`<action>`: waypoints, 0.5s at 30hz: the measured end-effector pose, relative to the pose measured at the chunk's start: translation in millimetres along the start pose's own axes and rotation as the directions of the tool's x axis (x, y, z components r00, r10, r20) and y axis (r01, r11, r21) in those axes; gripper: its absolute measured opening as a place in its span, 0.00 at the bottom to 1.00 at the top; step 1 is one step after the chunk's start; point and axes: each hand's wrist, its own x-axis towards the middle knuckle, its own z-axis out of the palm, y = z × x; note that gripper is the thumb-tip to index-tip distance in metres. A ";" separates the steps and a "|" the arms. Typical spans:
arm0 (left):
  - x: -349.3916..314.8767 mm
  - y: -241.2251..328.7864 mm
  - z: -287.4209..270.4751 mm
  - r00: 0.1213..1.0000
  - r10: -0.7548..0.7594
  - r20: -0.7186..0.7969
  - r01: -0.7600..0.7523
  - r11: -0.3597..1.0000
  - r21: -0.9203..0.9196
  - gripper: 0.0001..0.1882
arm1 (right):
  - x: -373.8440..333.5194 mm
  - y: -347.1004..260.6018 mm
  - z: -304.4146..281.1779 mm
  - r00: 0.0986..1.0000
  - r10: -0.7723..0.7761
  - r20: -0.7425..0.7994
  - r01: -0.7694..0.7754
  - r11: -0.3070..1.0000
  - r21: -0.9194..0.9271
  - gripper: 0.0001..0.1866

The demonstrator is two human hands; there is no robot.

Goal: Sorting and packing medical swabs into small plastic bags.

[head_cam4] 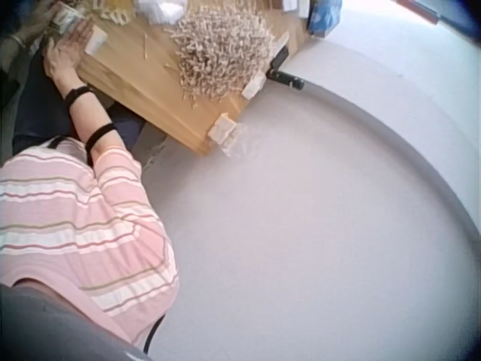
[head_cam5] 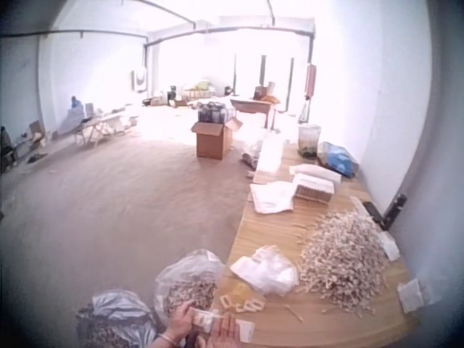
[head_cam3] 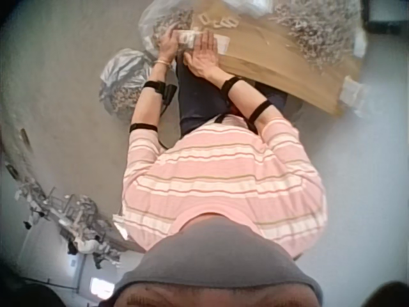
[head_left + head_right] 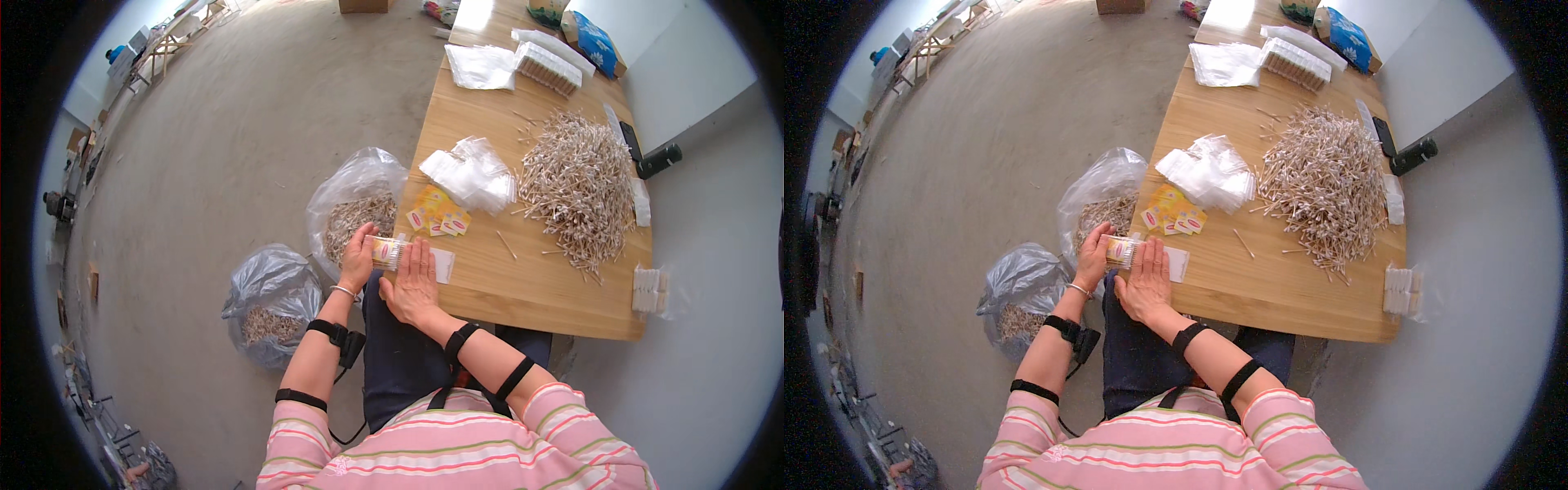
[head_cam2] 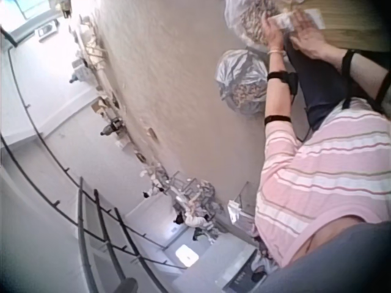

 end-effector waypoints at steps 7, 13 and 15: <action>3.2 -3.2 -6.6 1.000 -0.027 -0.007 0.027 0.999 0.047 0.21 | 6.1 3.9 -1.6 0.993 0.012 -0.115 0.017 0.967 0.255 0.38; -0.7 13.6 -10.0 0.996 -0.054 0.069 0.053 0.999 0.012 0.23 | 21.1 19.4 -7.7 0.932 0.174 -0.318 0.070 0.775 0.629 0.20; -1.7 11.6 -10.5 0.995 -0.034 0.093 0.033 0.999 0.009 0.24 | 24.7 14.2 -4.9 0.939 0.213 -0.269 0.058 0.674 0.736 0.20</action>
